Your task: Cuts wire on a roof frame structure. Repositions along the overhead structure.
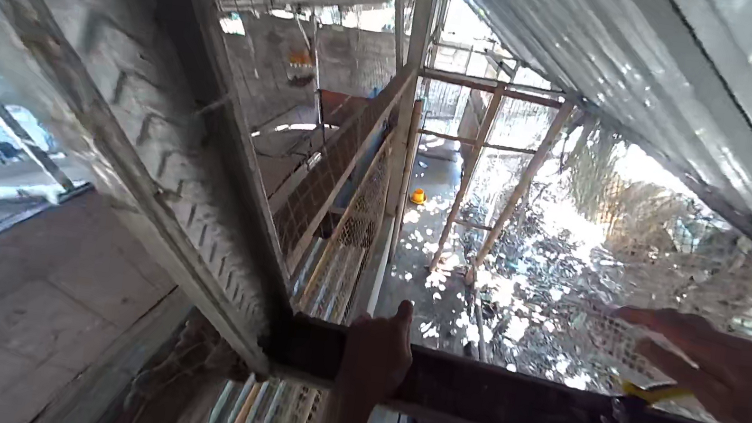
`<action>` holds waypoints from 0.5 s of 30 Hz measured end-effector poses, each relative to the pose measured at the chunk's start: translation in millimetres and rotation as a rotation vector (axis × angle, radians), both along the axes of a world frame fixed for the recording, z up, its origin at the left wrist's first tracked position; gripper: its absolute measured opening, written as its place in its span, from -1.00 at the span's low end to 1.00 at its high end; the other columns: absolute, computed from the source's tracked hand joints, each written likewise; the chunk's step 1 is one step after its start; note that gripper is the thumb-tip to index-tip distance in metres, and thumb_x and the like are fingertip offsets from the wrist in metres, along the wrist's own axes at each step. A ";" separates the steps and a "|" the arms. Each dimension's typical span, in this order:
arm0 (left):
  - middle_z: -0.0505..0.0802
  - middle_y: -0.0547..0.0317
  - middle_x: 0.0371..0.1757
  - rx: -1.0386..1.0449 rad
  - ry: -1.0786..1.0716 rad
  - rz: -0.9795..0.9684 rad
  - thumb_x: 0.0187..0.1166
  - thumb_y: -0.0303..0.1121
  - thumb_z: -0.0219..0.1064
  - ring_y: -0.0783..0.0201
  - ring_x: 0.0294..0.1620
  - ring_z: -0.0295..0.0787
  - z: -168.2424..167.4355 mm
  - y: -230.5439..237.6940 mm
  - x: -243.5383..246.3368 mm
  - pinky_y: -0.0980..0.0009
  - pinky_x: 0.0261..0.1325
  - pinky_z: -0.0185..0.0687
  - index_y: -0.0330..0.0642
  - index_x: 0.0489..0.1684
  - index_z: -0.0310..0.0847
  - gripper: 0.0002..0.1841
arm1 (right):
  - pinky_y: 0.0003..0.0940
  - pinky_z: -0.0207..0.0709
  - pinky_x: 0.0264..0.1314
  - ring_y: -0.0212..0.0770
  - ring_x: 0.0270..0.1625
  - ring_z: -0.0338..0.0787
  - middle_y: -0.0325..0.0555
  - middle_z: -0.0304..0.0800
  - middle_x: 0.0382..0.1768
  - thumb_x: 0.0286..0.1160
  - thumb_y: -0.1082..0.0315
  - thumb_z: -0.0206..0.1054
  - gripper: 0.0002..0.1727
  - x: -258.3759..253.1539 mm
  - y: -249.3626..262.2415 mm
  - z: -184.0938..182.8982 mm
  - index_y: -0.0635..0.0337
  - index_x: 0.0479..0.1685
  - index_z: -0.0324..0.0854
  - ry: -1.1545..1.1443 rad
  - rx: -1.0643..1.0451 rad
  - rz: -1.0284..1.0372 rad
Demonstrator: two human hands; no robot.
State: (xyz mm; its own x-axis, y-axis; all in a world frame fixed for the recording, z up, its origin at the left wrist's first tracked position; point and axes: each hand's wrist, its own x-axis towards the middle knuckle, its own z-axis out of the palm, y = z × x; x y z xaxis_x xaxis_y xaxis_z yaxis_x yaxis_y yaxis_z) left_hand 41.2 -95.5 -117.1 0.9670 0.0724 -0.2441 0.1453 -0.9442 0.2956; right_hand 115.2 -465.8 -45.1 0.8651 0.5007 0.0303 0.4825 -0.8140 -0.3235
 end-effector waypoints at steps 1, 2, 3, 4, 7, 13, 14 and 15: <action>0.86 -0.17 -0.28 -0.005 -0.022 -0.002 0.85 -0.26 -0.05 -0.20 -0.05 0.85 -1.0 0.1 -0.3 -0.10 0.23 0.56 -0.10 0.62 0.41 -0.56 | 0.63 0.19 0.40 0.41 0.48 0.56 0.23 0.65 0.43 0.71 -0.17 -0.01 -0.32 -3.3 -10.3 -0.1 0.08 0.58 0.56 -0.014 0.012 -0.011; 0.86 -0.17 -0.31 -0.013 -0.047 -0.006 0.84 -0.28 -0.05 -0.20 -0.07 0.85 -1.9 0.9 0.1 -0.10 0.21 0.56 -0.12 0.62 0.42 -0.56 | 0.61 0.19 0.42 0.45 0.50 0.54 0.29 0.62 0.46 0.67 -0.14 0.04 -0.30 -7.1 -19.3 2.1 0.15 0.60 0.53 -0.007 0.007 -0.011; 0.85 -0.17 -0.34 -0.029 -0.093 -0.013 0.83 -0.29 -0.03 -0.20 -0.12 0.85 -4.1 2.4 -0.3 -0.11 0.18 0.56 -0.15 0.61 0.45 -0.56 | 0.60 0.17 0.47 0.50 0.53 0.49 0.36 0.56 0.51 0.62 -0.10 0.13 -0.27 -12.7 -26.4 6.0 0.24 0.62 0.49 0.019 -0.010 0.005; 0.84 -0.17 -0.39 -0.054 -0.139 -0.026 0.83 -0.29 -0.02 -0.20 -0.17 0.85 -6.6 4.5 -1.2 -0.12 0.16 0.56 -0.18 0.57 0.49 -0.57 | 0.58 0.18 0.51 0.52 0.56 0.47 0.39 0.52 0.54 0.54 -0.12 0.25 -0.21 -18.2 -33.5 8.6 0.32 0.61 0.47 0.042 -0.036 0.031; 0.80 -0.13 -0.43 -0.129 -0.141 -0.082 0.84 -0.29 -0.03 -0.17 -0.22 0.82 -5.6 11.4 -1.1 -0.12 0.13 0.55 -0.21 0.35 0.57 -0.66 | 0.55 0.14 0.56 0.49 0.62 0.43 0.30 0.46 0.63 0.11 -0.15 0.63 -0.03 -30.2 -50.2 8.9 0.33 0.54 0.55 0.117 -0.116 0.059; 0.80 -0.17 -0.37 -0.093 -0.084 -0.147 0.87 -0.28 -0.06 -0.21 -0.17 0.81 -2.8 13.3 1.6 -0.14 0.13 0.54 -0.23 0.37 0.53 -0.64 | 0.56 -0.16 0.70 0.47 0.81 0.09 0.25 0.06 0.84 -0.29 -0.37 0.75 0.38 -35.2 -69.8 -13.5 -0.06 0.83 0.26 0.269 -0.286 0.014; 0.79 -0.16 -0.42 -0.085 -0.155 -0.145 0.86 -0.28 -0.04 -0.20 -0.23 0.81 -8.3 12.9 0.4 -0.14 0.10 0.56 -0.24 0.32 0.58 -0.65 | 0.58 -0.21 0.70 0.47 0.84 0.01 0.24 0.02 0.86 -0.30 -0.39 0.75 0.40 -34.8 -70.9 -18.7 -0.08 0.84 0.24 0.278 -0.306 0.006; 0.79 -0.14 -0.45 -0.075 -0.207 -0.137 0.85 -0.28 -0.03 -0.19 -0.27 0.81 -12.3 11.9 -0.6 -0.14 0.08 0.57 -0.24 0.27 0.61 -0.65 | 0.60 -0.20 0.69 0.47 0.85 -0.03 0.24 0.01 0.86 -0.31 -0.39 0.75 0.42 -35.0 -71.7 -23.1 -0.07 0.85 0.22 0.269 -0.313 0.000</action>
